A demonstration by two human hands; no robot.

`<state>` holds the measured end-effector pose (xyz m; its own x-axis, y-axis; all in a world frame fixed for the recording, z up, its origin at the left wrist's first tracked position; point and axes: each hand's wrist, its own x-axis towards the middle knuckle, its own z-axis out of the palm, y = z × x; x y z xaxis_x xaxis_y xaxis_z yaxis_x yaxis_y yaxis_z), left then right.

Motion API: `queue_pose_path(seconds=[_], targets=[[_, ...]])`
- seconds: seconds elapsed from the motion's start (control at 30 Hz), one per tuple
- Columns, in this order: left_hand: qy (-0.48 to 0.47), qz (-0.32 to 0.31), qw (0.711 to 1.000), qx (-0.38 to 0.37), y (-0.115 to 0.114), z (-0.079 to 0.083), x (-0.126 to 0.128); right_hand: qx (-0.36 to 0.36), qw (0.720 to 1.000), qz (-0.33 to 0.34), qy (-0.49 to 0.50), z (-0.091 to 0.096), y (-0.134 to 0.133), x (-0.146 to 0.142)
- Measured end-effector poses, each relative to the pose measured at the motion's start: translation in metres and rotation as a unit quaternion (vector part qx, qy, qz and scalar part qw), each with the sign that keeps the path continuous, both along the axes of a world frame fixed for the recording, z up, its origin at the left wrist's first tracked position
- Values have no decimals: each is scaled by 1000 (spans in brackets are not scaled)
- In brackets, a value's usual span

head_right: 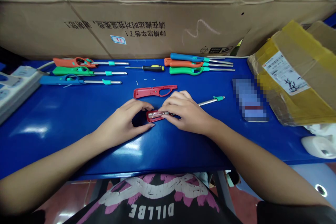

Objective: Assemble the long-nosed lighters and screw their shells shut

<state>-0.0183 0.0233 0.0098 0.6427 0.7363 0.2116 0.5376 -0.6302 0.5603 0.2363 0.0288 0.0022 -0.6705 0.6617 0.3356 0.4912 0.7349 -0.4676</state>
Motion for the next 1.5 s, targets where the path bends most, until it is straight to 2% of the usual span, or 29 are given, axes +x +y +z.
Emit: queue_pose_path(seconds=[0.13,0.3,0.63,0.87,1.2,1.3,1.4,1.43,1.5], targets=[[2,-19,999,-36,0,-1,0,10,1000,11,-26,-1,1,2],[-9,-21,999,-37,0,-1,1,5,999,24,-37,-1,1,0],[-20,-3,999,-42,-3,-2,8,-56,998,-11,-18,1,-2,-4],[-34,13,999,-33,0,-10,8,-66,992,-108,-19,2,6,6],[-45,-1,998,-40,4,-10,6,-103,982,-157,-31,-5,5,-2],[-47,-21,999,-16,5,-8,4,-44,982,-182,25,3,6,0],[-24,-68,997,26,5,-7,4,13,961,-236,146,20,11,15],[-10,-83,996,41,5,-7,4,16,955,-250,159,25,13,22],[25,-101,992,71,6,-9,4,-3,963,-241,117,33,17,35]])
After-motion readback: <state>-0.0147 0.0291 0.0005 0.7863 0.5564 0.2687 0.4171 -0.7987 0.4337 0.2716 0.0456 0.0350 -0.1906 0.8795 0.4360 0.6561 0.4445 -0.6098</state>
